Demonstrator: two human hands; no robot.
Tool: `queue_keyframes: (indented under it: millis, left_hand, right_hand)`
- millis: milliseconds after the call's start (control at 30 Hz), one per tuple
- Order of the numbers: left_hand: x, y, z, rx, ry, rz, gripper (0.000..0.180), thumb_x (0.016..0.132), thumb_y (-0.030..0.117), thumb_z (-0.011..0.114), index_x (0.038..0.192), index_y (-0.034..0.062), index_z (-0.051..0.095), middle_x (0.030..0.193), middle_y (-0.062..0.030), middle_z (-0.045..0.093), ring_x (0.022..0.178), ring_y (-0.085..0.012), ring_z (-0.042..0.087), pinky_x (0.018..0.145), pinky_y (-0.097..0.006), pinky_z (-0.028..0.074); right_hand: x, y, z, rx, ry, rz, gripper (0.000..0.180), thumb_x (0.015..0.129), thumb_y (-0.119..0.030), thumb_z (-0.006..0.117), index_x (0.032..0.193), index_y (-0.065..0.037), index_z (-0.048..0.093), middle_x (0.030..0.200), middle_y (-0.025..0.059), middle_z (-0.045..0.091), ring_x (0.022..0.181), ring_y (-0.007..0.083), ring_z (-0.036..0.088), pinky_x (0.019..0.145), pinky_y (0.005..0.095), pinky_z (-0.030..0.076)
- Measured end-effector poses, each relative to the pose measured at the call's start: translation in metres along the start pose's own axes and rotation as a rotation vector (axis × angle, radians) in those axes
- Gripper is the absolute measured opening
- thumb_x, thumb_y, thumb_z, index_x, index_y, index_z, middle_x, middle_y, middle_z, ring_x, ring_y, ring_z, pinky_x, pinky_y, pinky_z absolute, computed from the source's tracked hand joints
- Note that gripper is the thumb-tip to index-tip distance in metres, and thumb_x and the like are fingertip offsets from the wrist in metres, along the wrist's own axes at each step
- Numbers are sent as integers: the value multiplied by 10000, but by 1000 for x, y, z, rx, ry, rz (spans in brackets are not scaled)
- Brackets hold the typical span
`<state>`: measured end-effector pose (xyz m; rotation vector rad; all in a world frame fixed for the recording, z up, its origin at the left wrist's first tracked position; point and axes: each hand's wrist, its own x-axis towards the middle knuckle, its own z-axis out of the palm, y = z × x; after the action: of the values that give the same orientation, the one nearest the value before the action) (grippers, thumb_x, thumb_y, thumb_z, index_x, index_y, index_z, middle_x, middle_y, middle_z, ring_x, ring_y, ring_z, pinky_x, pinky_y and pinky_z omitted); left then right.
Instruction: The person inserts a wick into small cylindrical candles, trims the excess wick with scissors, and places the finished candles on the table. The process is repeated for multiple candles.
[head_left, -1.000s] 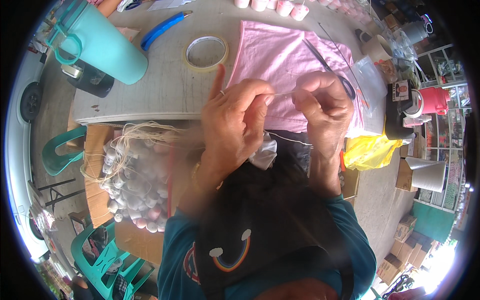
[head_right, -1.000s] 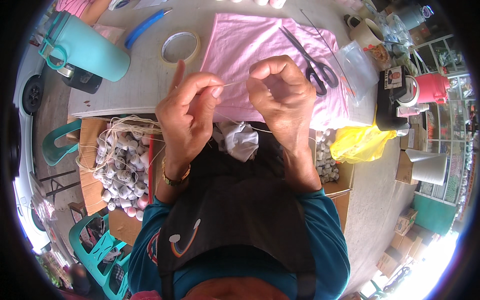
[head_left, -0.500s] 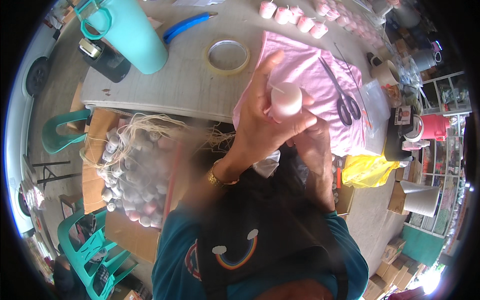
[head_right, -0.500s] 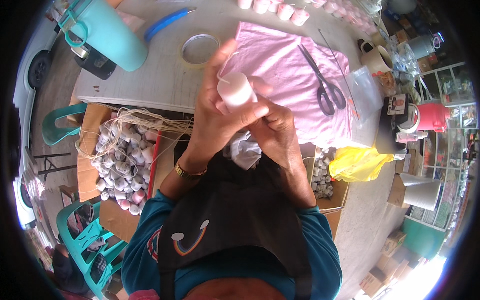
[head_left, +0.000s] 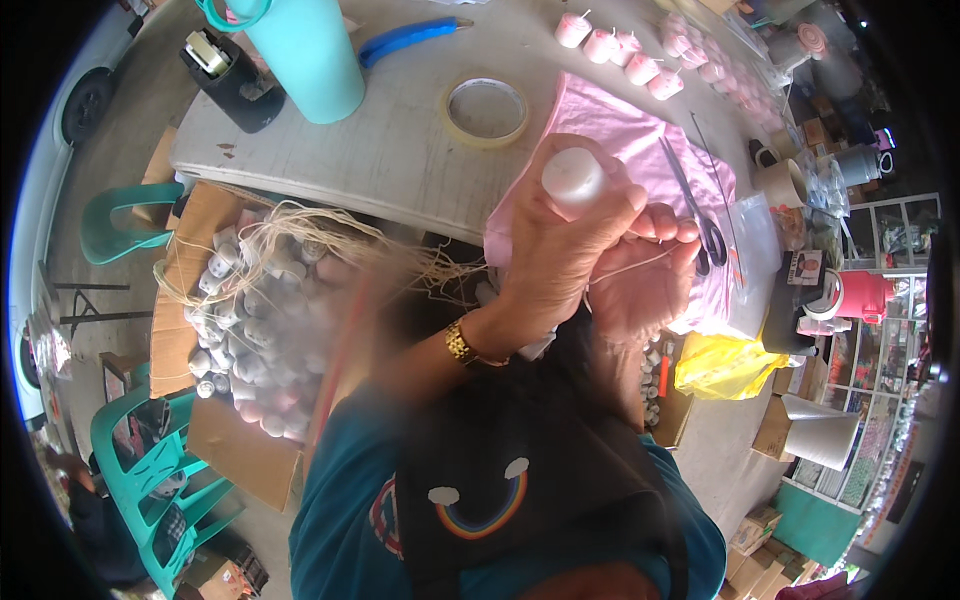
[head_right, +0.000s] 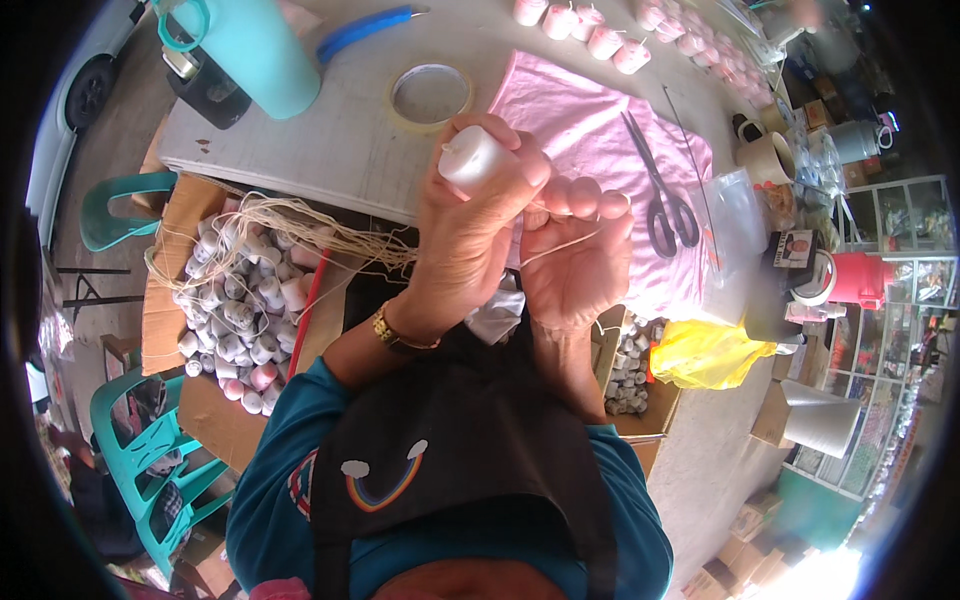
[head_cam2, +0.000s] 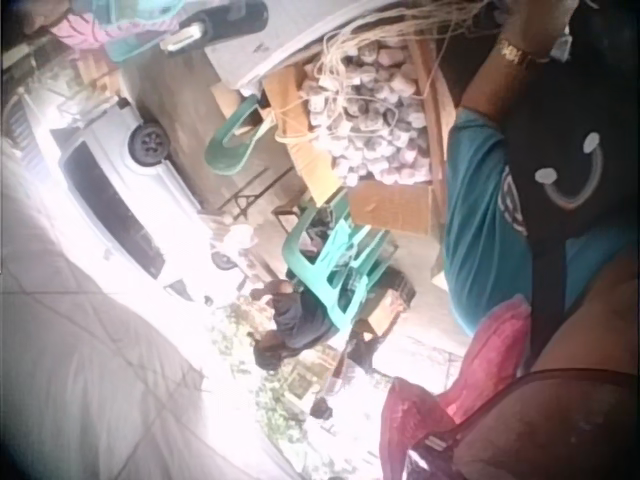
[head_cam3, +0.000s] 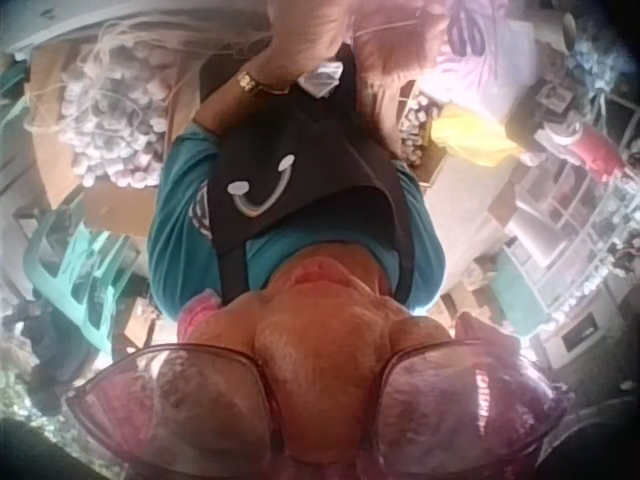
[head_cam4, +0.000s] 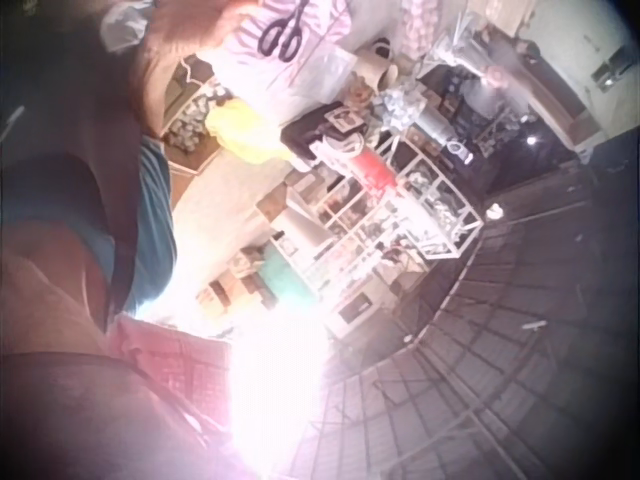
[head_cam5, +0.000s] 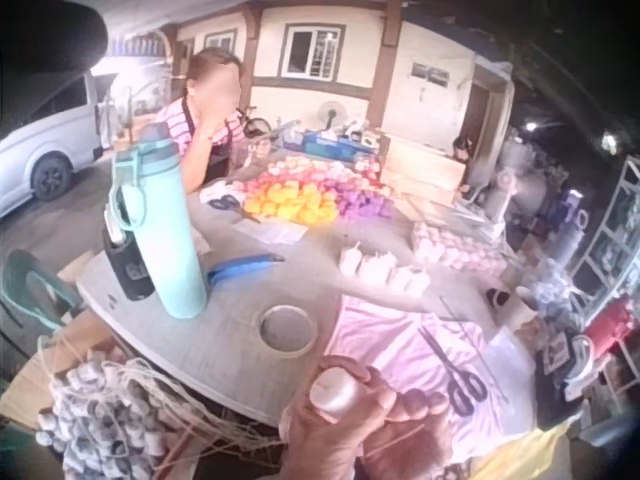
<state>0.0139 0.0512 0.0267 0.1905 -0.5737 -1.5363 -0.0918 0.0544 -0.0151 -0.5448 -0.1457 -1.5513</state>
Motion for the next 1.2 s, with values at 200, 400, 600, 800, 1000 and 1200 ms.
queue_keyframes:
  millis: [200, 400, 600, 800, 1000, 1200]
  left_hand:
    - [4, -3, 12, -80, 158, -17, 174, 861, -23, 627, 941, 61, 497, 778, -77, 605, 612, -135, 598, 538, -254, 478]
    - [1, -11, 11, 201, 179, 60, 175, 828, -16, 670, 884, 41, 513, 676, -51, 601, 490, -91, 555, 430, -235, 430]
    - [1, -17, 3, 604, 140, 245, 167, 785, 4, 704, 762, 32, 541, 644, 0, 590, 544, -40, 552, 486, -216, 443]
    - [2, -20, 3, 708, 150, 267, 179, 719, 30, 731, 697, 34, 553, 647, -11, 599, 602, -57, 567, 533, -248, 464]
    - [3, -22, 2, 871, 92, 396, 199, 706, 38, 754, 760, 38, 563, 676, -18, 589, 611, -64, 558, 552, -243, 462]
    - [11, -22, -14, 988, -128, 645, 309, 658, 96, 824, 861, 44, 597, 779, -74, 619, 683, -203, 619, 655, -299, 504]
  right_hand:
    - [7, 3, 6, 114, -24, 1, 244, 998, -290, 477, 1093, -115, 618, 890, 63, 535, 878, 214, 494, 894, 394, 443]
    - [6, 6, 5, -51, 60, 6, 212, 1017, -228, 433, 1163, -120, 543, 592, -39, 364, 510, 63, 349, 553, 216, 394]
    - [-4, 9, 3, -474, 583, -31, 175, 982, -155, 484, 1110, -59, 555, 608, -74, 346, 536, 24, 318, 522, 169, 307]
    - [-8, 7, -3, -433, 426, 6, 191, 961, -144, 511, 1104, -24, 553, 639, -90, 344, 555, 9, 305, 541, 154, 295]
    - [-8, 2, -2, -363, 341, 30, 230, 952, -144, 505, 1133, -9, 546, 723, -59, 437, 596, 24, 384, 600, 171, 368]
    - [-4, -21, -3, -415, 184, 35, 245, 932, -175, 516, 1088, 1, 585, 1083, 100, 589, 994, 195, 569, 930, 342, 433]
